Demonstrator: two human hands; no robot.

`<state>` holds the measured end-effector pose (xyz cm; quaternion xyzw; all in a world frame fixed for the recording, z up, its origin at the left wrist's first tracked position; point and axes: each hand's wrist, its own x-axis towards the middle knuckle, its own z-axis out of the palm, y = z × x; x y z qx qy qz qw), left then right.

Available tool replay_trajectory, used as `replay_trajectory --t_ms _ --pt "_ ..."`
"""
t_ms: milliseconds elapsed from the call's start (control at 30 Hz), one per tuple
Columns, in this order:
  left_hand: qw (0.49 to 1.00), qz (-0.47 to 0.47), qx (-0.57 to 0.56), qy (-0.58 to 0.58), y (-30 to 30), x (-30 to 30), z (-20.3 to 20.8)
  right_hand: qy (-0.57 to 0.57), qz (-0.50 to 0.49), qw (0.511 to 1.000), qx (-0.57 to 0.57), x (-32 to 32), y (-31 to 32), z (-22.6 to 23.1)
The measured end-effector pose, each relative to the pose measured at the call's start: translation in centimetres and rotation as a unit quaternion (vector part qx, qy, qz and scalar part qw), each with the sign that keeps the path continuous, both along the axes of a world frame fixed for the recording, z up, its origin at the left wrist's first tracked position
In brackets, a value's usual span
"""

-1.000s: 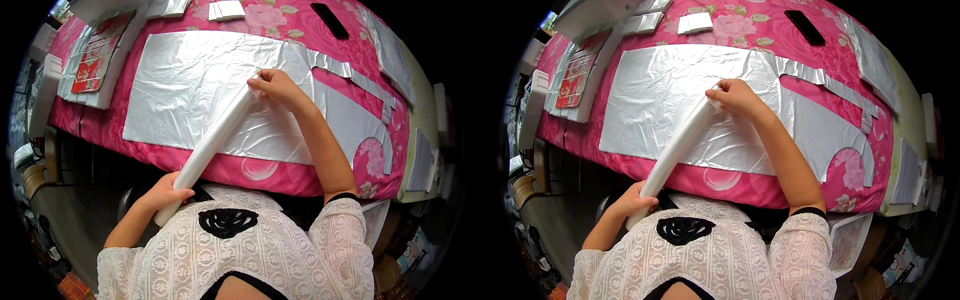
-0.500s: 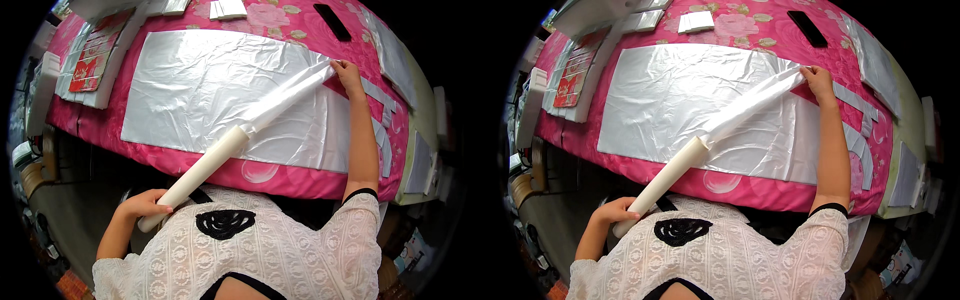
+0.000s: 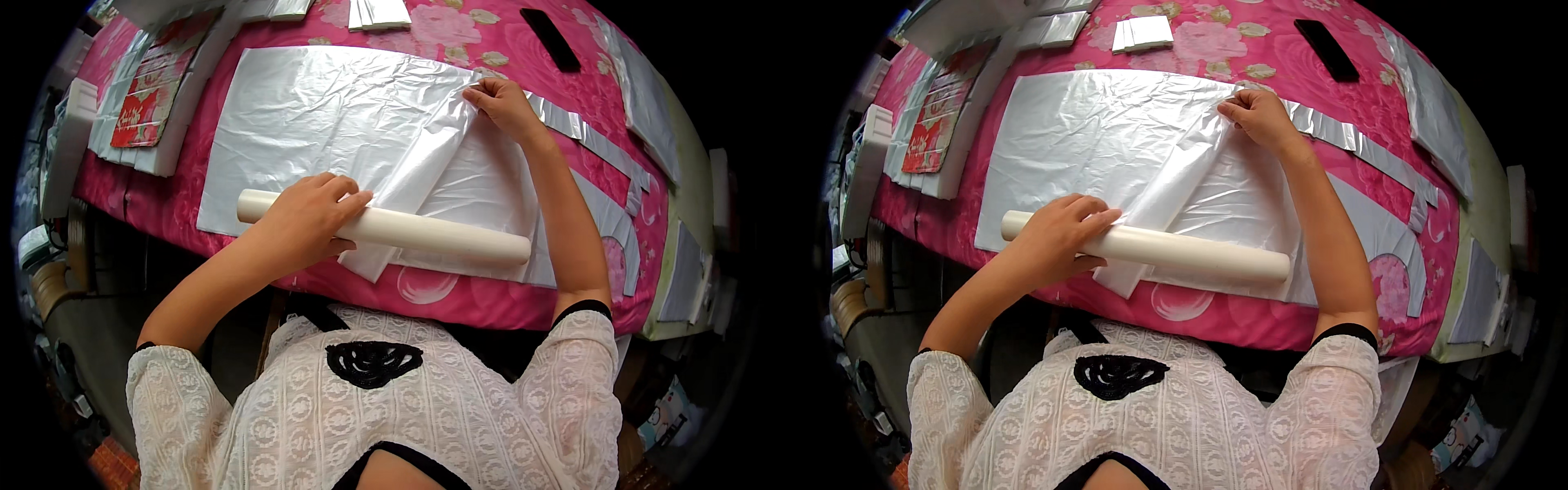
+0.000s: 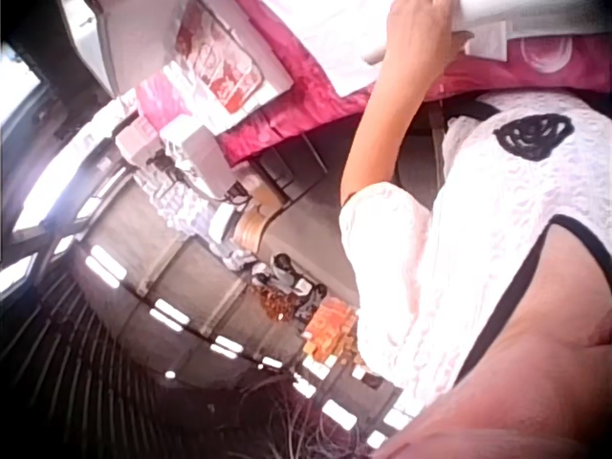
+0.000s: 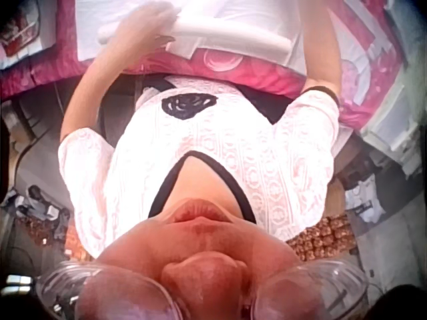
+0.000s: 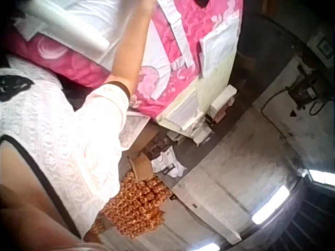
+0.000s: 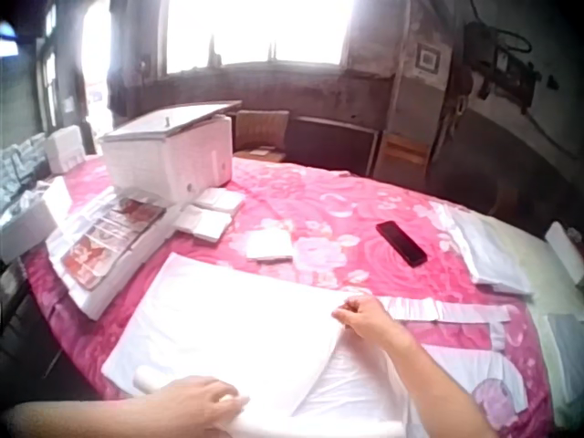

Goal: The person wraps small rectangular boxes with clear plastic film on a pink floral tablecloth. They unroll the film, place a box on it, fold the film around the box, and set the wrapped box aside. The process is repeated for several boxes.

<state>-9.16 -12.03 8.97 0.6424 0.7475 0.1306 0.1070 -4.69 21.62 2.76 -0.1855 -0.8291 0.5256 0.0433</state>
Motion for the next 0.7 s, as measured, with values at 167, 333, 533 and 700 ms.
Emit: replay_trajectory --t_ms 167,333,533,700 --pt "0.968 -0.231 0.096 -0.007 0.0 1.2 -4.3 -0.040 0.042 0.997 0.048 -1.4 -0.4 0.7" --pt "0.972 -0.233 0.005 -0.023 -0.7 3.4 -6.2 -0.060 0.054 0.997 0.020 -1.9 0.1 1.0" --pt "0.981 -0.195 -0.012 -0.013 -1.4 5.1 -6.9 0.072 -0.042 0.995 0.046 0.2 -2.2 3.2" --pt "0.988 -0.154 -0.009 -0.002 -1.7 7.5 -7.1 0.117 0.166 0.948 0.244 8.6 -11.5 4.3"
